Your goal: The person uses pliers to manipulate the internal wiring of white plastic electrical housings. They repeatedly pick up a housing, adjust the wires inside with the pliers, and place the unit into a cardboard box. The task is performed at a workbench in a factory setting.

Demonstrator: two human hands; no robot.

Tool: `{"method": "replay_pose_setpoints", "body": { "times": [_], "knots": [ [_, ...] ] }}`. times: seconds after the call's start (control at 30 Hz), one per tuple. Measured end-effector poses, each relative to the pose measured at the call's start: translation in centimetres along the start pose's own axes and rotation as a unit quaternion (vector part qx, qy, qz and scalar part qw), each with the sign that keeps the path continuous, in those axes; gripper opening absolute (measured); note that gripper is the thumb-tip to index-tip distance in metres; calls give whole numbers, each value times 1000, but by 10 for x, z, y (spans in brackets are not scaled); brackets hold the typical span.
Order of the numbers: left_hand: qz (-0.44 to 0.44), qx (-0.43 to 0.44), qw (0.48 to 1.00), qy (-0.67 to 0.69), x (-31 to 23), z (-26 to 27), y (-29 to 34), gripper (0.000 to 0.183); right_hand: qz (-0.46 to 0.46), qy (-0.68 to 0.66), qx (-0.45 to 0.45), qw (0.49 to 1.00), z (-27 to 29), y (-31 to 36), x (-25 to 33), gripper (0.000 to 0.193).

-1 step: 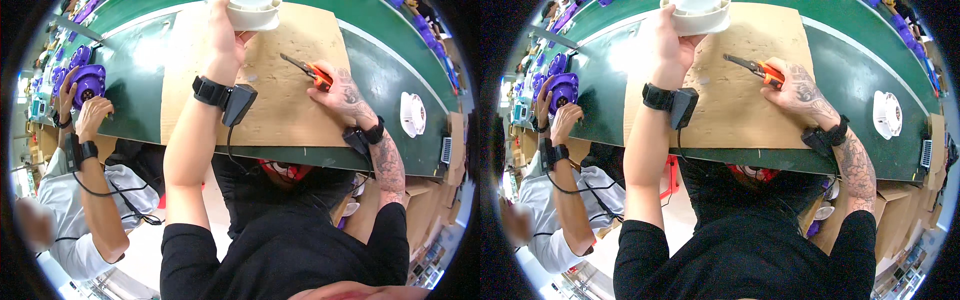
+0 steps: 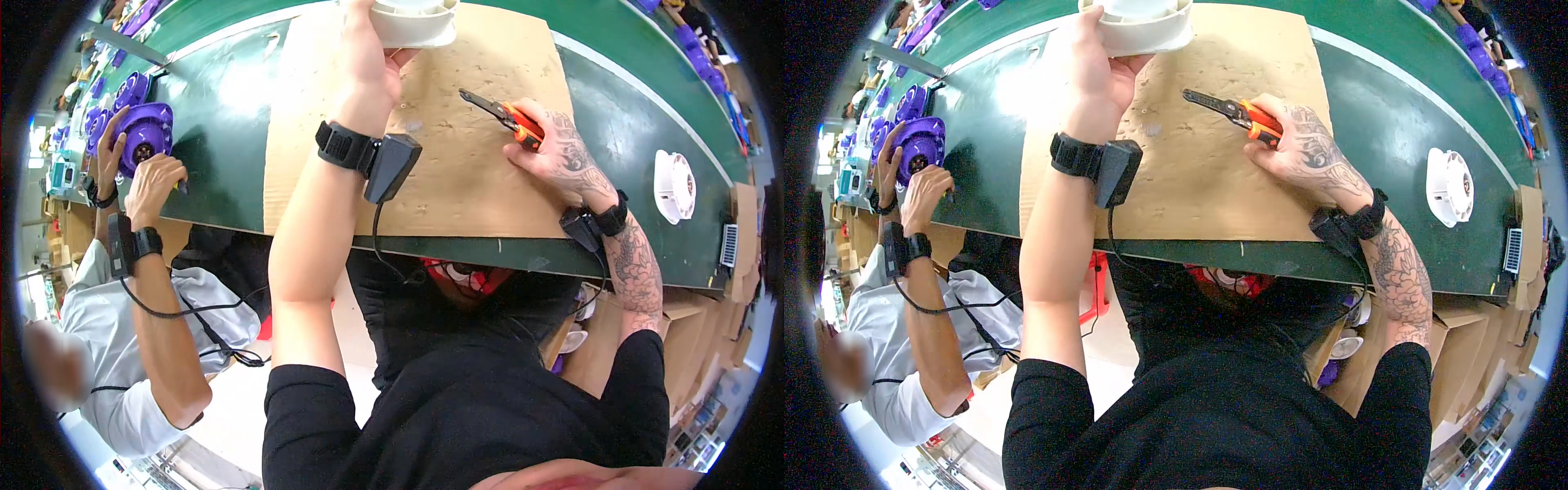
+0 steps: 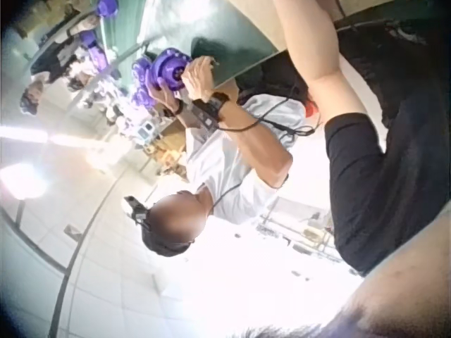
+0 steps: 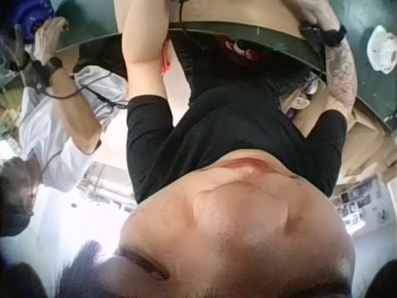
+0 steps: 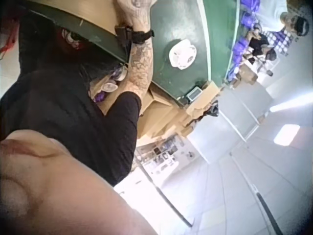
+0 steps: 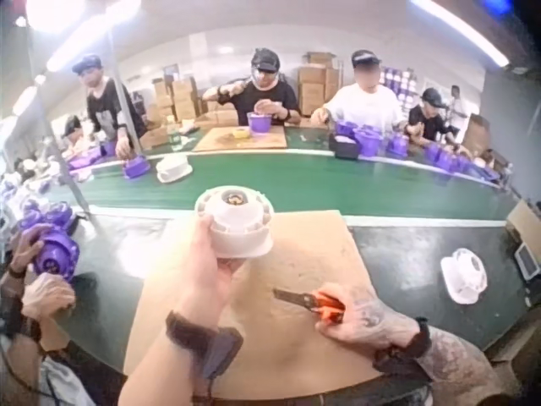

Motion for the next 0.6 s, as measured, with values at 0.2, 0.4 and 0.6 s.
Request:
{"method": "replay_pose_setpoints", "body": {
  "times": [0.2,0.4,0.6],
  "knots": [
    [-20,-5,999,37,-4,10,-12,56,31,151,52,987,-6,4,19,45],
    [-10,-2,999,38,-5,14,-14,57,103,300,35,948,-13,-29,37,44],
    [-7,-33,999,41,-3,20,-20,56,110,331,37,937,-16,-47,52,41]
  ]
}}
Point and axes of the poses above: each hand's wrist, its own y-axis away from the middle knuckle, its own z-axis out of the back of the hand, x = y × z, the point moved 3 cm from there along -y, towards the middle knuckle, and after that the axes turned 7 degrees about x, right-handed, at the moved point
